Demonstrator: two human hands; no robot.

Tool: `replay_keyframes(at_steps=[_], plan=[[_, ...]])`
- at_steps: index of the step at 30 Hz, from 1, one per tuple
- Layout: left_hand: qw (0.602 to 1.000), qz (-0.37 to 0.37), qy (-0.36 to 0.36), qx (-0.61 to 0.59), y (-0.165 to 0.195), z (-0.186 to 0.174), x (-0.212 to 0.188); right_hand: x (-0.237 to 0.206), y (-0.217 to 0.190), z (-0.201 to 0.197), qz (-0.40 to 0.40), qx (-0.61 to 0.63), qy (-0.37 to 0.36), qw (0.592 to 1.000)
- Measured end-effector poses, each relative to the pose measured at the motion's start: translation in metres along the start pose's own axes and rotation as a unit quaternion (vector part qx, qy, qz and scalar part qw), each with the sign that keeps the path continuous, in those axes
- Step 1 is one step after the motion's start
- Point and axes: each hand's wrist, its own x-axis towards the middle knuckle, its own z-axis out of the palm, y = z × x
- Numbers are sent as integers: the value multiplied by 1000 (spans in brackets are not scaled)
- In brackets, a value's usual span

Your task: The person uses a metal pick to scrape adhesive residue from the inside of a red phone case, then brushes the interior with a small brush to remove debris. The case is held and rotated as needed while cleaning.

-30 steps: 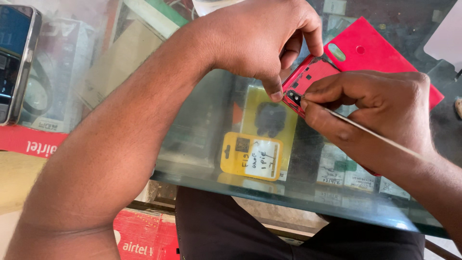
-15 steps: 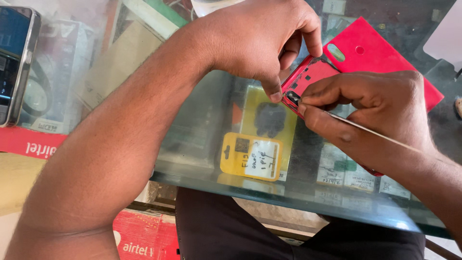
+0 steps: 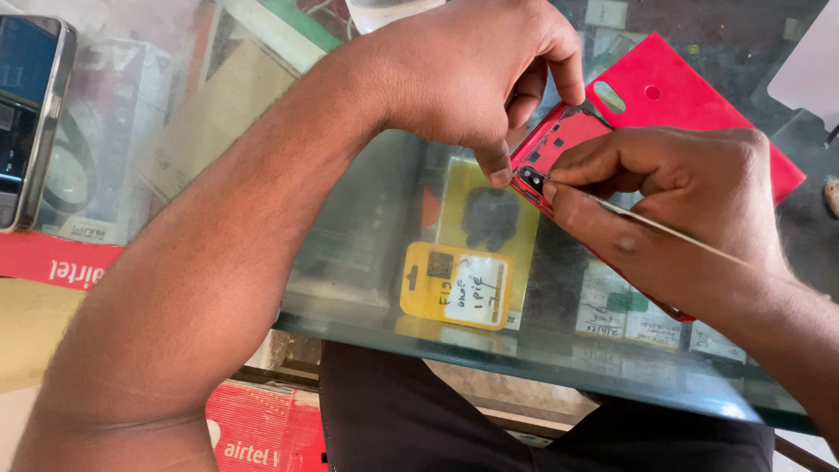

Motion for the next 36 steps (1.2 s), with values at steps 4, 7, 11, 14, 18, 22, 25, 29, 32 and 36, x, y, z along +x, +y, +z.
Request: replay_keyframes(at_steps=[4,7,11,14,18,22,25,29,32,36], plan=[[1000,-28,-4,4,2,0,0,0,-1,0,-19,4,-2,1000],[1000,-27,0,4,3,0,-1,0,-1,-1,0,-4,-7,1000],[1000,-22,0,1,3,-1,-2,0,-1,-1,-13,-3,-9,1000],[1000,-17,-1,3,3,-1,-2,1,0,0,-7,31,-12,999],[1000,-25,-1,-5,2,0,-2,1,0,0,4,25,-15,1000],[1000,-11,5,-4,0,0,-2,1,-1,-1,-14,18,-20,1000],[1000,-23,2,-4,0,0,-1,1,-1,-1,6,33,-18,999],[1000,-22,3,-8,0,1,-1,1,-1,-1,1,25,-16,1000],[1000,-13,1,-6,0,0,-2,1,0,-1,-8,37,-17,999],[1000,-25,-4,-10,1,0,-1,1,-1,-2,26,12,-15,999]])
